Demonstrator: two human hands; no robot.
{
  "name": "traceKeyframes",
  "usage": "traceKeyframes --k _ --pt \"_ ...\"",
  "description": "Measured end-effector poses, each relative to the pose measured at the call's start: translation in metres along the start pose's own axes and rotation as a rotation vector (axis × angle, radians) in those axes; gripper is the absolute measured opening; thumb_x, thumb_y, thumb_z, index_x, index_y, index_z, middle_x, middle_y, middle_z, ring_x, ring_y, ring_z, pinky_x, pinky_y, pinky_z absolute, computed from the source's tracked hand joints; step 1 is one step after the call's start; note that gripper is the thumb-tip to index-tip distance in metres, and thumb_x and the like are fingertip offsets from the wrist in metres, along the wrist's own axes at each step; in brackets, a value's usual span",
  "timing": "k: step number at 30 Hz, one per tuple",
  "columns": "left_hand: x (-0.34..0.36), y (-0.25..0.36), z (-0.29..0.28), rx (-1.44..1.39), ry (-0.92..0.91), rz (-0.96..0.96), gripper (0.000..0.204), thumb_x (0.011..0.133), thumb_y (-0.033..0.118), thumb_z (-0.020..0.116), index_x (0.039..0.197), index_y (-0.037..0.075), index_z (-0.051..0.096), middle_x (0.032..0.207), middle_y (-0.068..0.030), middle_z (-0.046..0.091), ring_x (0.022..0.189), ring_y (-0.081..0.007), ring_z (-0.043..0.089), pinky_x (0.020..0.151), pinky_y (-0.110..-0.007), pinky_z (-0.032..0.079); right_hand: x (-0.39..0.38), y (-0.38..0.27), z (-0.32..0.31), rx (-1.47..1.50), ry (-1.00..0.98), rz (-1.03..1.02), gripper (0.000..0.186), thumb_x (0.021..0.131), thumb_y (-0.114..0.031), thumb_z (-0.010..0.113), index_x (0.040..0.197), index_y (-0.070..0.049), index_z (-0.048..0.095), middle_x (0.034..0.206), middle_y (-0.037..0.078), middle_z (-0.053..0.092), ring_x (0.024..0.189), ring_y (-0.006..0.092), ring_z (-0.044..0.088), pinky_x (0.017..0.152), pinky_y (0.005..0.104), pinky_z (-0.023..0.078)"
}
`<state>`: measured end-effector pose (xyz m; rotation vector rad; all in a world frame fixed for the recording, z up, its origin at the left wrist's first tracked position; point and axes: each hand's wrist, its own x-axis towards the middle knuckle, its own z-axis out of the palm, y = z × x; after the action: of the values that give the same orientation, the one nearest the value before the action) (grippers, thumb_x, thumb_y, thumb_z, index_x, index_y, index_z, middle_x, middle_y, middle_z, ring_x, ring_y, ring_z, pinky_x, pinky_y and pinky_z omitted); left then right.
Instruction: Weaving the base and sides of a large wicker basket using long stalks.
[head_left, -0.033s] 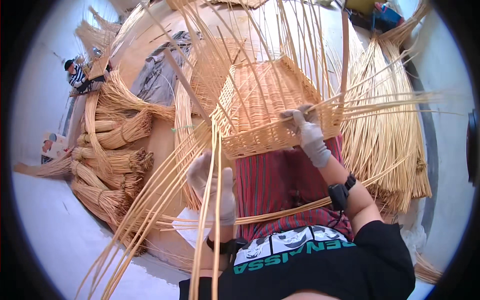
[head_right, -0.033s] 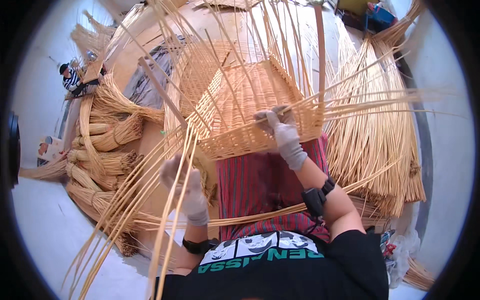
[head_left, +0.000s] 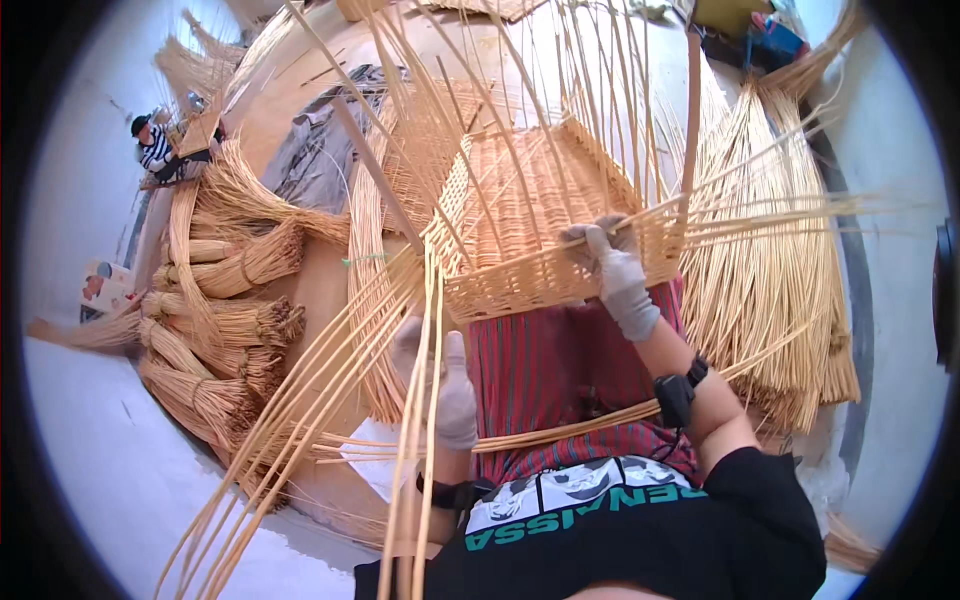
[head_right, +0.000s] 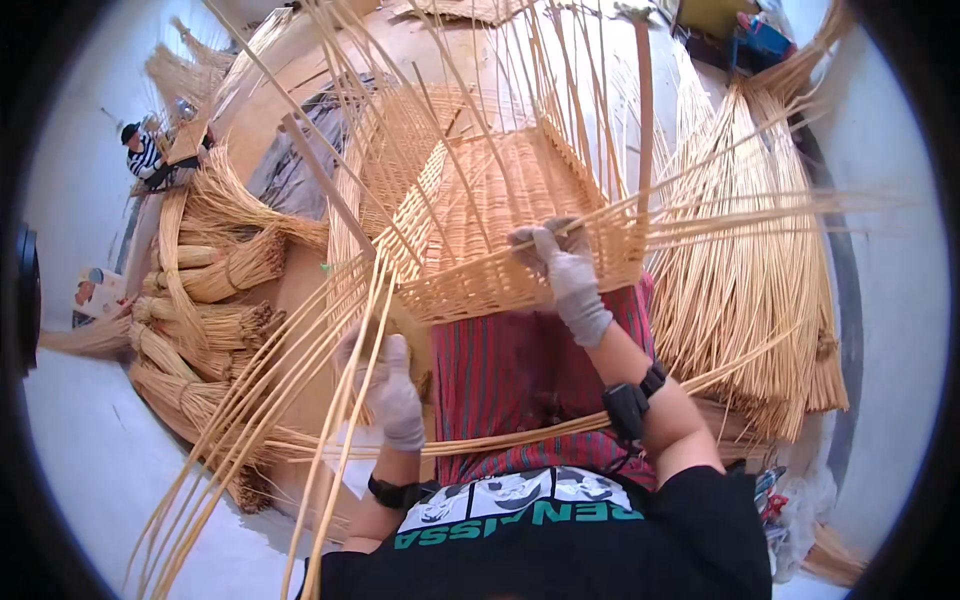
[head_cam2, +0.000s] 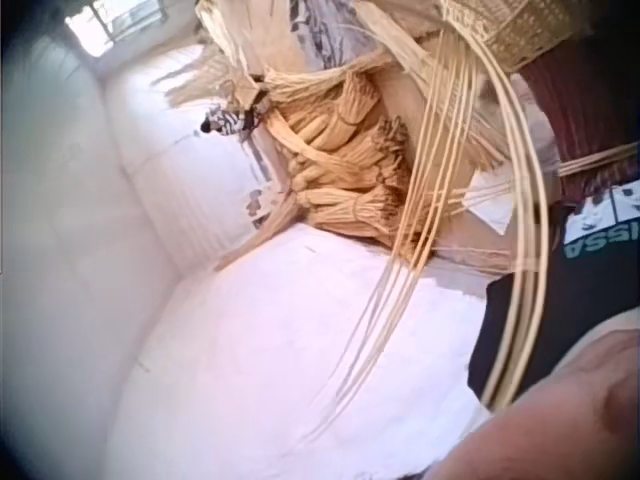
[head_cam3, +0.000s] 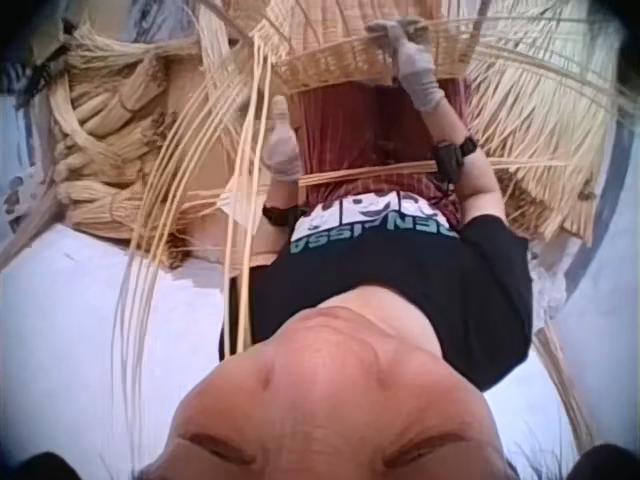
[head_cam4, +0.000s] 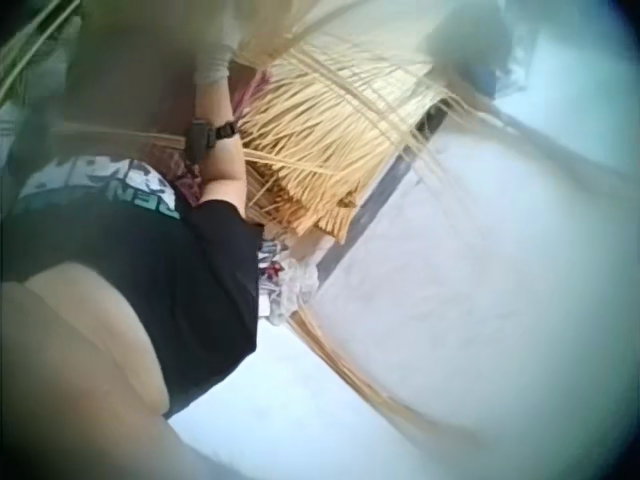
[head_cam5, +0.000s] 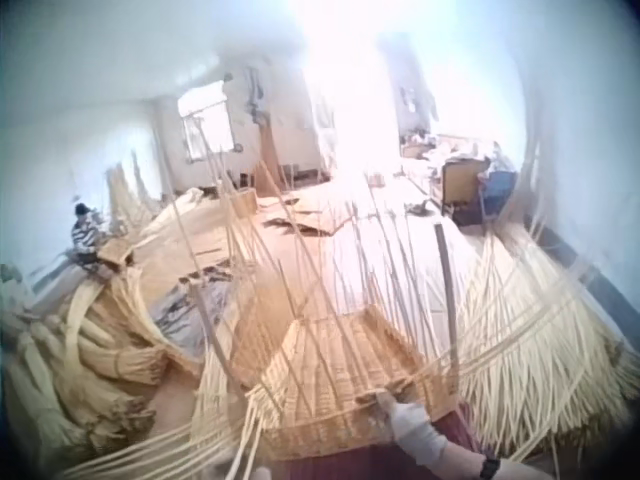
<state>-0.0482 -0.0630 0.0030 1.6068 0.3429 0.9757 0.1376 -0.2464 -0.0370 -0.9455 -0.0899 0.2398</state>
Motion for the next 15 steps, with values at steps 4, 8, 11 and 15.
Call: traceKeyframes --k 4,8,11,15 --pt "0.011 -0.038 0.046 0.184 -0.465 -0.247 0.058 0.107 0.012 0.053 0.16 0.008 0.029 0.153 -0.0177 0.046 0.107 -0.0194 0.065 0.088 -0.033 0.057 -0.003 -0.01 0.0 -0.045 0.174 -0.026 0.013 0.101 -0.006 0.064 0.107 -0.009 0.052 0.099 0.015 0.074 0.095 0.0261 0.074 0.083 0.0389 0.064" --pt "0.079 -0.061 0.059 0.078 -0.596 -0.69 0.047 0.105 0.01 0.056 0.147 0.012 0.038 0.106 -0.0092 0.061 0.056 -0.0137 0.058 0.047 -0.029 0.05 -0.002 -0.007 0.014 -0.249 0.05 -0.212 0.012 0.103 -0.001 0.057 0.11 -0.009 0.051 0.105 0.015 0.072 0.099 0.0251 0.073 0.085 0.0378 0.063" --pt "0.07 -0.114 0.054 0.36 -0.519 -0.366 0.017 0.105 0.014 0.058 0.12 0.011 0.05 0.085 -0.0039 0.059 0.047 -0.0128 0.054 0.039 -0.03 0.043 0.013 -0.018 0.062 -0.67 -0.139 -0.353 0.015 0.098 0.0 0.061 0.105 -0.005 0.049 0.106 0.017 0.07 0.097 0.031 0.072 0.09 0.0372 0.06" --pt "0.07 -0.093 0.091 0.136 -0.362 -0.644 0.017 0.104 0.019 0.061 0.11 0.009 0.05 0.067 -0.0045 0.054 0.043 -0.0151 0.053 0.035 -0.033 0.041 0.097 -0.023 0.145 -1.335 -0.305 -0.83 0.056 0.092 -0.007 0.068 0.142 -0.018 0.045 0.127 0.021 0.063 0.11 0.0425 0.066 0.096 0.0425 0.056"
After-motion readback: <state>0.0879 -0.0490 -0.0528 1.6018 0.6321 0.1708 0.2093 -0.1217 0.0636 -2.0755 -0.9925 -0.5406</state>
